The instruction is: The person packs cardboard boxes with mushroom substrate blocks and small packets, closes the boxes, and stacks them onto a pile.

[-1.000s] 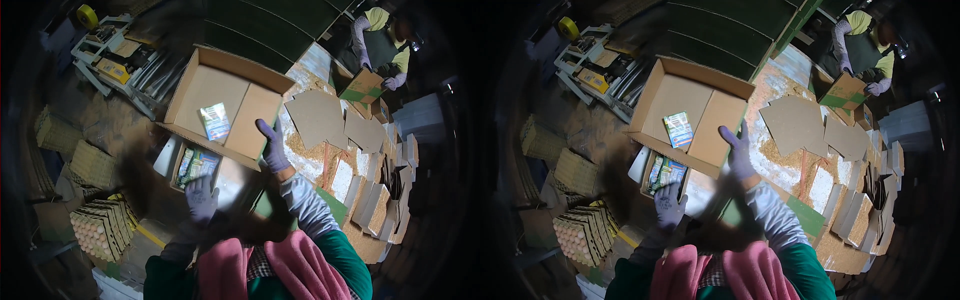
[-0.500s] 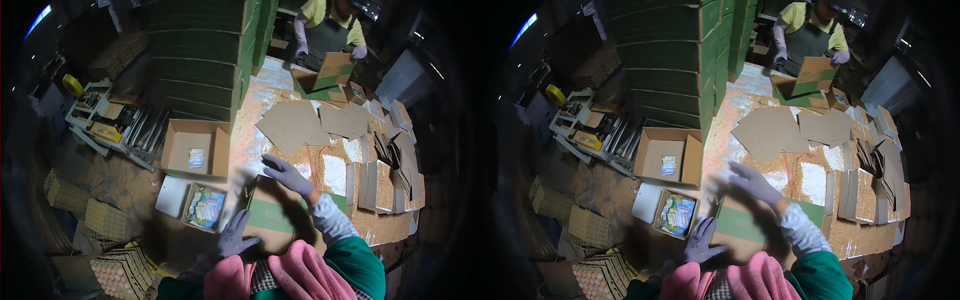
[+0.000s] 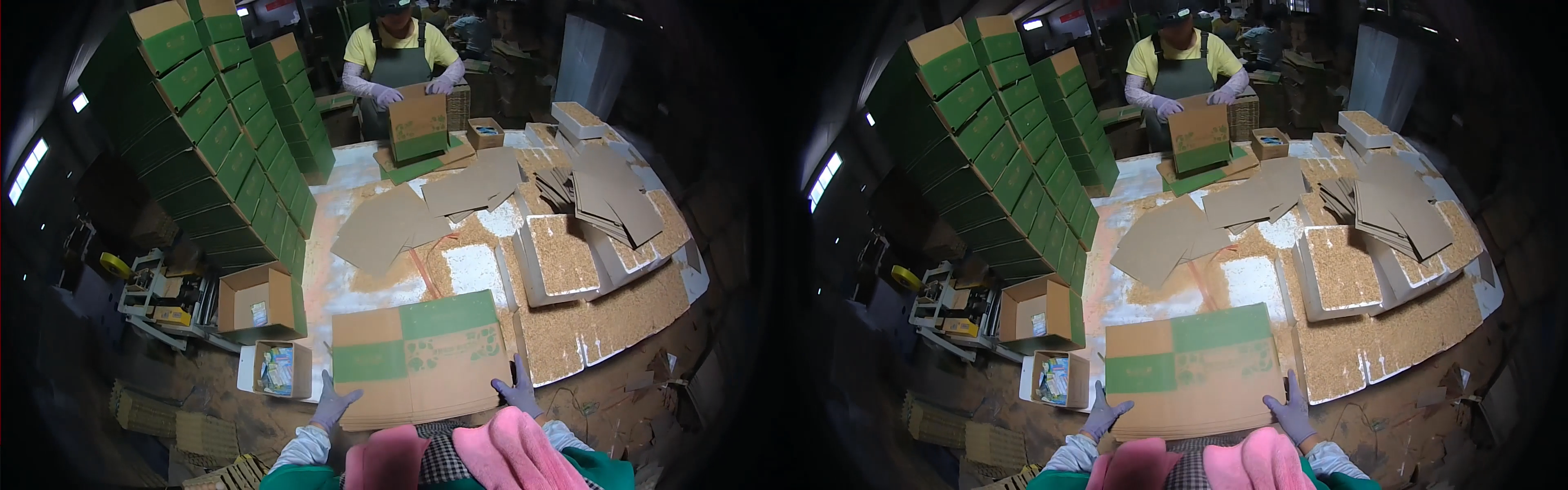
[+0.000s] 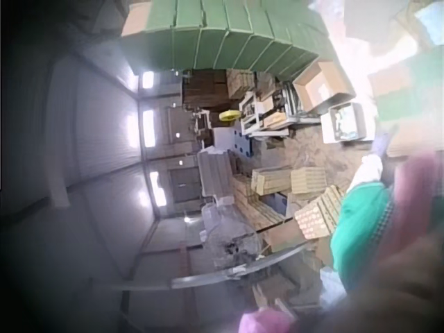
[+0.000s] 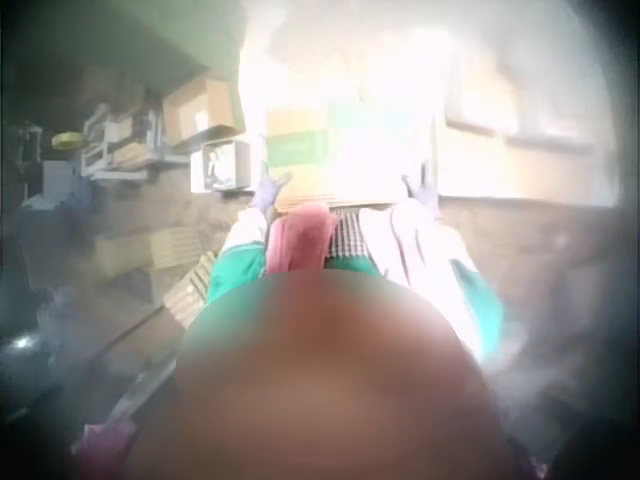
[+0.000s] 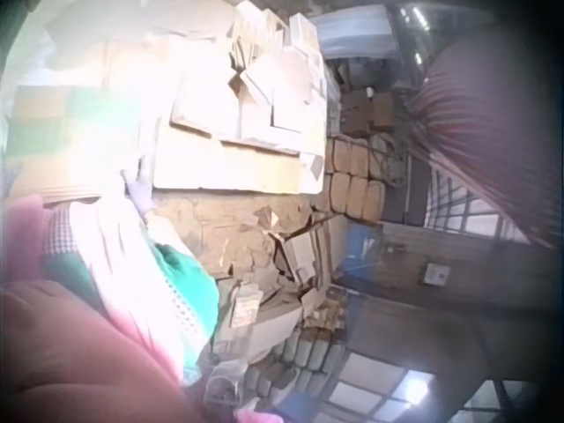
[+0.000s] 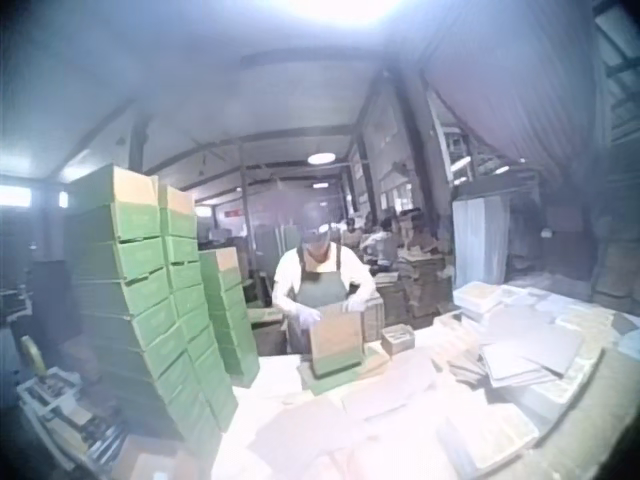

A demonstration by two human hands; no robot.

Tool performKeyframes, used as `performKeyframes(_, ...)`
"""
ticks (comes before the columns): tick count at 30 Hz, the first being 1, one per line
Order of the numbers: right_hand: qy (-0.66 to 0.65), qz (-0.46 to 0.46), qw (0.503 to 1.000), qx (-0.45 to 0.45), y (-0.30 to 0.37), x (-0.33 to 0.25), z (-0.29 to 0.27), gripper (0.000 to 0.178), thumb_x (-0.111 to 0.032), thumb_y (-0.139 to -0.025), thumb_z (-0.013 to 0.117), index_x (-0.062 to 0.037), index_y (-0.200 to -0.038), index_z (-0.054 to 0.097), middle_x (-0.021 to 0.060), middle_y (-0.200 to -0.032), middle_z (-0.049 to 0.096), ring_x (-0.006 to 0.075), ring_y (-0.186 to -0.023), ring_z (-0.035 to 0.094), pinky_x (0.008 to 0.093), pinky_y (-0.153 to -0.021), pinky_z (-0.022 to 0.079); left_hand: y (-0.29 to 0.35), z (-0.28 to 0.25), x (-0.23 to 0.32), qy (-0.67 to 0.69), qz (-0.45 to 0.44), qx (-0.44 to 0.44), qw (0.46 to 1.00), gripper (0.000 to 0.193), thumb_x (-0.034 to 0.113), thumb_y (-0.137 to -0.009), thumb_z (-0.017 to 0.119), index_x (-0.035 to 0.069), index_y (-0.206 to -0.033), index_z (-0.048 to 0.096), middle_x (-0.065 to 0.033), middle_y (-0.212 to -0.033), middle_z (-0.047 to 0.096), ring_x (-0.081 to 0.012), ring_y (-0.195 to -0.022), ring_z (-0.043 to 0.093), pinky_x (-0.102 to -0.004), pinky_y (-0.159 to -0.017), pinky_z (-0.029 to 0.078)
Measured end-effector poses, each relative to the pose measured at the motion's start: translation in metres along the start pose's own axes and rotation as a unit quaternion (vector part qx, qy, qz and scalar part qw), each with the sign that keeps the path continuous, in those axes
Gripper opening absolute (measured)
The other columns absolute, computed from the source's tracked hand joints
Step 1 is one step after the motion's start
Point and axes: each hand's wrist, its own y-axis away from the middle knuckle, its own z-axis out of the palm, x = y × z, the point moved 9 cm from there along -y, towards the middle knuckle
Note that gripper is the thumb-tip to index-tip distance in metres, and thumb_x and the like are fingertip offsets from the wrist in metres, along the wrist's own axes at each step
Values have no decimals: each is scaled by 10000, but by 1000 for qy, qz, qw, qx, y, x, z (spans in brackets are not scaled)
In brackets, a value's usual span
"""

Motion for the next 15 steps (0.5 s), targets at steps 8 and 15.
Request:
performKeyframes(8, 101, -169, 981, 9, 8, -23, 8, 1162, -299, -558, 883, 99, -1414, 206, 293, -1369, 386, 405, -1243, 438, 403, -1030, 387, 57, 25, 20, -387, 166, -44, 906, 1123, 489, -715, 752, 12, -1484, 88, -374, -1483, -7, -499, -1396, -19, -465, -1146, 144)
performKeyframes(15, 52, -276, 960, 15, 28, -163, -34, 898, -21, -602, 758, 18, -1402, 352, 171, -1446, 370, 286, -1355, 334, 365, -1125, 246, 76, -32, 122, -193, 198, -34, 960, 774, 407, -859, 628, 73, -1455, 264, -299, -1472, 232, -442, -1315, 346, -409, -1089, 318)
